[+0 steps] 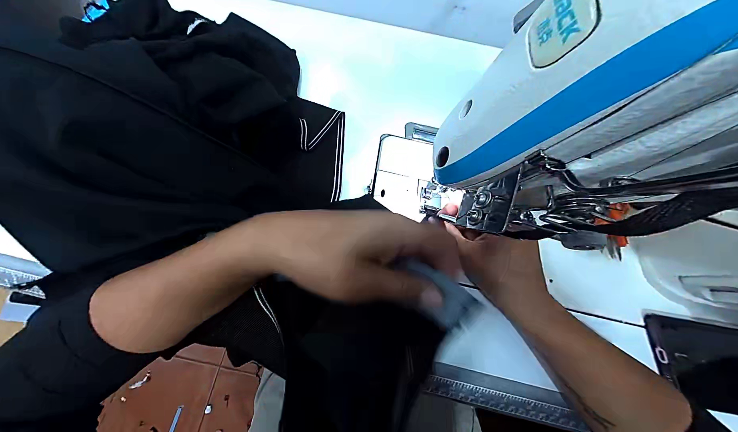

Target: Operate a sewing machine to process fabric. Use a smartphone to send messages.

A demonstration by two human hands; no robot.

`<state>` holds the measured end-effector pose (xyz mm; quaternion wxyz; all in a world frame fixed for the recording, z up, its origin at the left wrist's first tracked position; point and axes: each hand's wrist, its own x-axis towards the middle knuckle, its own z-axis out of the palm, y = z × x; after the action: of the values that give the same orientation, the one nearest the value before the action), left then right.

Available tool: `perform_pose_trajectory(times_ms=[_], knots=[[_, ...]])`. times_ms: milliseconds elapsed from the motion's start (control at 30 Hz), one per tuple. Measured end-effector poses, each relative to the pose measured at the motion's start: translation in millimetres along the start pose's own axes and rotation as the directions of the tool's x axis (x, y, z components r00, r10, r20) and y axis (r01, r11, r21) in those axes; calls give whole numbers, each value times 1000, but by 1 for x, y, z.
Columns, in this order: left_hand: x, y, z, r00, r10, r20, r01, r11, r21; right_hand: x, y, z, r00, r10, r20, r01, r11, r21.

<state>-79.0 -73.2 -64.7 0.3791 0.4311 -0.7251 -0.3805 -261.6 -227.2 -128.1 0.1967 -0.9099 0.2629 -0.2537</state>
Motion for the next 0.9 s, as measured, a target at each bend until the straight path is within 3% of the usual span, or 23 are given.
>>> perform_pose_trajectory(times_ms=[67,133,200,267,300,333,367,467,533,667,900], knots=[[12,-24,4,987,-51,-151,114,890,442,1,3,4,999,15,-41,-13,999,44],[18,-45,8,981,39,-188,84,795,601,1,5,5,999,7,-40,-5,998,67],[16,-39,10,990,23,-137,53,846,530,-1,4,4,1000,15,-23,-13,997,73],[9,-21,12,993,-96,64,85,985,149,-2,4,2,1000,-1,-23,2,997,76],[7,-19,16,980,-102,171,115,991,-66,-3,5,3,1000,-6,-27,8,997,82],[6,-20,19,971,-85,223,130,972,-197,-3,5,3,1000,-8,-30,10,995,95],[8,-21,18,981,-69,184,106,973,-204,-4,7,4,1000,-10,-29,13,994,106],[18,-41,11,991,-15,-135,53,958,283,-2,9,6,999,-45,-31,48,995,89],[22,-53,6,984,-16,-176,95,887,452,-1,10,6,997,-65,-41,67,996,64],[20,-52,5,995,-31,-100,83,816,572,-1,9,4,999,-31,-32,33,997,76],[23,-59,9,981,0,-192,127,750,649,-2,10,-3,999,24,32,-29,991,133]])
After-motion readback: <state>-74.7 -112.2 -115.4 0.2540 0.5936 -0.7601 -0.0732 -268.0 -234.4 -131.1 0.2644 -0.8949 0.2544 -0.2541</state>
